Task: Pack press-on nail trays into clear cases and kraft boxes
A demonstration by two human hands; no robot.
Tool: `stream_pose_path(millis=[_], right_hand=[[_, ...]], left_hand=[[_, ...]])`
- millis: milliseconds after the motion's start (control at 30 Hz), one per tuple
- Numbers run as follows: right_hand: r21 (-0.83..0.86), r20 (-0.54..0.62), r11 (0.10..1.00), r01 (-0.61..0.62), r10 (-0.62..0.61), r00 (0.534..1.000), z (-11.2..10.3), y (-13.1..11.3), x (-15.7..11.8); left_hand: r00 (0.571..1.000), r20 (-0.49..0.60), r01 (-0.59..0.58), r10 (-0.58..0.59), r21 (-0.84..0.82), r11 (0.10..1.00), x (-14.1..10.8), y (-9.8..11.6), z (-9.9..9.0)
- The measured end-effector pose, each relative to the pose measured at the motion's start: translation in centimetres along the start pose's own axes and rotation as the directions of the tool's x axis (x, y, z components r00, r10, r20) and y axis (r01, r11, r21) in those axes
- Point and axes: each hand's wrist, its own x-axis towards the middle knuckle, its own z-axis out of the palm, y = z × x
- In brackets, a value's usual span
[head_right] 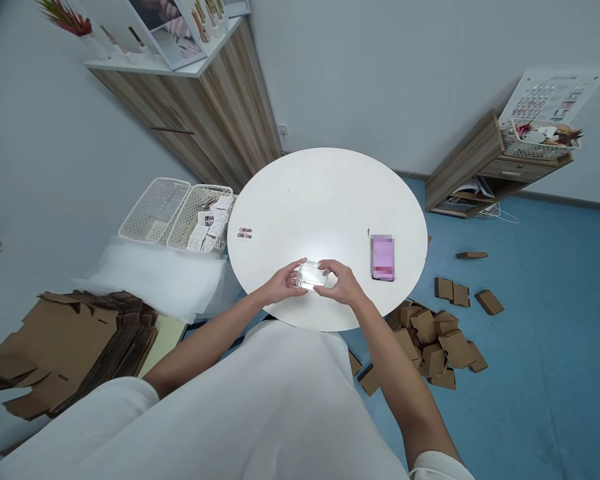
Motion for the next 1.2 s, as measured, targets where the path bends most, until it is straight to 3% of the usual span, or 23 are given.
stream_pose_path(millis=[167, 300, 533, 733, 867, 1033, 1200], right_hand=[[0.03, 0.009, 0.998, -0.049, 0.049, 0.999, -0.2, 1.2, 0.1], [0.057, 0.036, 0.98, -0.189, 0.187, 0.982, -0.1, 1.6, 0.7], [0.379, -0.038, 0.822, -0.425, 0.473, 0.88, 1.4, 2.1, 2.2], [0.406, -0.017, 0.764, -0.502, 0.555, 0.831, 2.3, 2.6, 1.5], [0.379, -0.098, 0.751, -0.541, 0.614, 0.783, 3.7, 3.3, -1.0], [0.31, -0.059, 0.773, -0.553, 0.597, 0.8, 5.7, 4.1, -3.8], [0.311, -0.073, 0.757, -0.574, 0.621, 0.78, 6.6, 5.0, -3.9]], left_hand=[[0.991, -0.07, 0.104, -0.113, -0.119, 0.987, 0.1, -0.6, 0.1], [0.982, -0.137, 0.122, -0.133, -0.084, 0.989, -0.2, -1.9, -0.1], [0.979, -0.193, 0.062, -0.062, -0.007, 0.998, -0.7, -3.0, -0.2], [0.976, -0.191, 0.085, -0.102, -0.093, 0.992, -0.6, -3.9, 0.2], [0.957, -0.238, 0.133, -0.167, -0.152, 0.979, -0.6, -5.0, 0.1], [0.931, -0.267, 0.203, -0.249, -0.189, 0.961, -0.4, -6.4, -0.2], [0.909, -0.314, 0.264, -0.274, -0.073, 0.962, 0.2, -7.2, -0.2]])
